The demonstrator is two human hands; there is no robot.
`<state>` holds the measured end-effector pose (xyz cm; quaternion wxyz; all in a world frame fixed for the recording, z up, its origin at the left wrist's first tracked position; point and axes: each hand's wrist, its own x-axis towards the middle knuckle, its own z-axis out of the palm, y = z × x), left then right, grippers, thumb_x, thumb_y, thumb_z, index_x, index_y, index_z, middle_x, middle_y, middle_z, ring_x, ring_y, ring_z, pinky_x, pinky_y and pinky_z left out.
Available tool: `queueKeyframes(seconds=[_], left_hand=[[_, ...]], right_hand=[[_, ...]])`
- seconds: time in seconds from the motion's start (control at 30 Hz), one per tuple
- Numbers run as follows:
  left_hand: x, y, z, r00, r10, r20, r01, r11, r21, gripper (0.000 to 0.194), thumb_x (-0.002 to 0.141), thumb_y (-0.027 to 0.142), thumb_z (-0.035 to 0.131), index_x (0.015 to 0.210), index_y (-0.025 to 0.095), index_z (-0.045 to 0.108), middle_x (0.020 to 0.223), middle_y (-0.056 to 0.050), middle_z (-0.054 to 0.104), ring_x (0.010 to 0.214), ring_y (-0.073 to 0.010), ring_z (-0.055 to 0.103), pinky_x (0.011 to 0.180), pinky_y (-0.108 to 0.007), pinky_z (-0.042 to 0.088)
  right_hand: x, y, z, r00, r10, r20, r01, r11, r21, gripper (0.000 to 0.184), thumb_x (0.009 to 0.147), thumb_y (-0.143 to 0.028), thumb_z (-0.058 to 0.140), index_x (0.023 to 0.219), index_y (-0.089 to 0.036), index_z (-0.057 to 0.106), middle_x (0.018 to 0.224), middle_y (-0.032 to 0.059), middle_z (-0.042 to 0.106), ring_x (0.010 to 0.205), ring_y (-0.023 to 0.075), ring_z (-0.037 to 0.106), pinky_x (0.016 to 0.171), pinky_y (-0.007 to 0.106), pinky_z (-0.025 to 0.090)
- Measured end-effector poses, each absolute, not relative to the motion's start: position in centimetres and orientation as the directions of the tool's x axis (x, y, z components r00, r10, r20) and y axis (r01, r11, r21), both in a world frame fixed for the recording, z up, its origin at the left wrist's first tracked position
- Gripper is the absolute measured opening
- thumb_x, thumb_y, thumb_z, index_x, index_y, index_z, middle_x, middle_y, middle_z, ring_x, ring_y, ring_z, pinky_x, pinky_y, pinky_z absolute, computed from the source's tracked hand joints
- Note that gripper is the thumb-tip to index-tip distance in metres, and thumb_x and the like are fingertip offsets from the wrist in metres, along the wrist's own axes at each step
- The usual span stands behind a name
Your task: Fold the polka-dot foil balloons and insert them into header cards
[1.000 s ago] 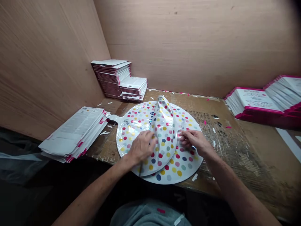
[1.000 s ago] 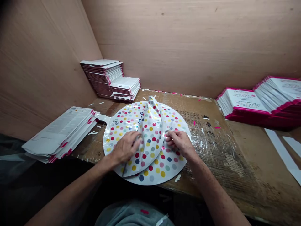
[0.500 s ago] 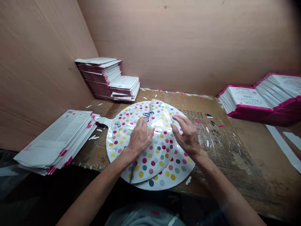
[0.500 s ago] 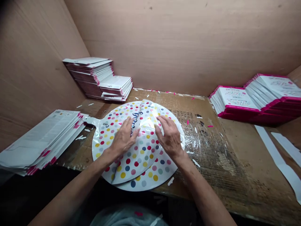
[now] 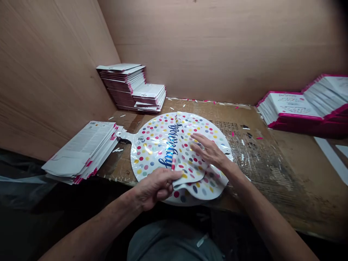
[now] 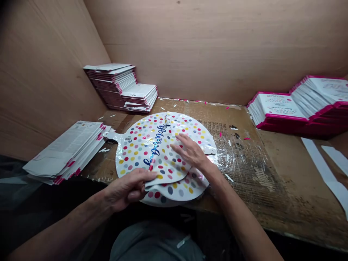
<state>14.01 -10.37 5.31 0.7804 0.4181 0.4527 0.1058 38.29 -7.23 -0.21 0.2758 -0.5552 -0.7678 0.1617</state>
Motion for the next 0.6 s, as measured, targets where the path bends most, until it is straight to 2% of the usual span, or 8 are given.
queueKeyframes(seconds=[0.07,0.13,0.2,0.27,0.33,0.4,0.5,0.6], left_hand=[[14.4,-10.0,7.2,0.574,0.604,-0.552,0.074,0.633,0.770,0.040,0.066,0.052,0.072,0.063,0.019,0.049,0.044,0.011,0.029,0.037,-0.0023,0.015,0.039,-0.020,0.010],[14.6,-9.7,8.6,0.586,0.631,-0.509,0.070,0.586,0.807,0.039,0.072,0.055,0.065,0.065,0.019,0.052,0.044,0.010,0.032,0.035,-0.0031,0.018,0.038,-0.020,0.013],[14.6,-8.8,9.2,0.571,0.661,-0.488,0.238,0.436,0.868,0.052,0.080,0.067,0.050,0.065,0.019,0.057,0.046,0.005,0.041,0.035,-0.0062,0.028,0.037,-0.022,0.019],[14.5,-7.2,8.8,0.465,0.814,-0.349,0.460,0.115,0.881,0.067,0.084,0.076,0.033,0.065,0.018,0.062,0.053,-0.002,0.054,0.045,-0.0128,0.047,0.042,-0.025,0.034],[14.6,-4.8,7.5,0.417,0.909,0.018,0.572,-0.277,0.772,0.075,0.087,0.077,0.026,0.082,0.015,0.069,0.080,-0.010,0.069,0.077,-0.0230,0.065,0.068,-0.034,0.052],[14.5,-2.4,5.4,0.539,0.784,0.308,0.507,-0.594,0.624,0.079,0.088,0.076,0.024,0.111,0.014,0.067,0.119,-0.014,0.068,0.118,-0.0297,0.058,0.101,-0.043,0.045],[13.8,0.1,1.8,0.805,0.539,0.248,0.321,-0.747,0.582,0.088,0.089,0.078,0.015,0.130,0.014,0.060,0.138,-0.014,0.059,0.137,-0.0300,0.044,0.115,-0.045,0.032],[12.7,0.9,-0.5,0.814,0.567,0.124,0.338,-0.637,0.693,0.090,0.089,0.077,0.008,0.130,0.017,0.062,0.134,-0.011,0.063,0.129,-0.0303,0.053,0.110,-0.043,0.037]], right_hand=[[37.9,-11.7,1.0,-0.283,0.893,0.348,0.663,0.445,-0.602,0.064,0.097,-0.061,0.035,0.150,-0.025,0.039,0.150,0.0108,0.047,0.138,0.0291,0.044,0.110,0.050,0.042],[37.2,-15.6,0.9,-0.241,0.830,0.503,0.699,0.508,-0.504,0.087,0.088,-0.066,0.050,0.157,-0.022,0.022,0.153,0.0150,0.041,0.138,0.0341,0.043,0.109,0.053,0.044],[36.8,-18.0,-0.5,-0.173,0.717,0.675,0.815,0.489,-0.310,0.082,0.090,-0.049,0.060,0.158,-0.022,0.022,0.148,0.0166,0.048,0.135,0.0344,0.047,0.108,0.055,0.044],[36.9,-18.7,-2.3,-0.168,0.663,0.729,0.872,0.445,-0.203,0.067,0.094,-0.027,0.054,0.156,-0.022,0.028,0.141,0.0159,0.055,0.132,0.0304,0.052,0.106,0.052,0.047],[37.7,-18.5,-3.3,-0.214,0.671,0.710,0.870,0.461,-0.173,0.060,0.095,-0.017,0.047,0.153,-0.024,0.034,0.137,0.0145,0.060,0.129,0.0273,0.055,0.104,0.048,0.050],[38.8,-17.9,-3.0,-0.305,0.687,0.660,0.831,0.530,-0.167,0.055,0.094,-0.017,0.046,0.149,-0.025,0.042,0.135,0.0136,0.061,0.128,0.0268,0.056,0.102,0.046,0.051],[40.2,-15.5,-0.1,-0.406,0.754,0.516,0.771,0.586,-0.250,0.046,0.091,-0.016,0.047,0.135,-0.022,0.058,0.129,0.0115,0.066,0.118,0.0249,0.063,0.094,0.039,0.055],[41.0,-9.8,4.6,-0.326,0.915,0.239,0.792,0.402,-0.459,0.036,0.084,-0.018,0.048,0.111,-0.020,0.072,0.098,0.0057,0.076,0.084,0.0207,0.071,0.073,0.030,0.056]])
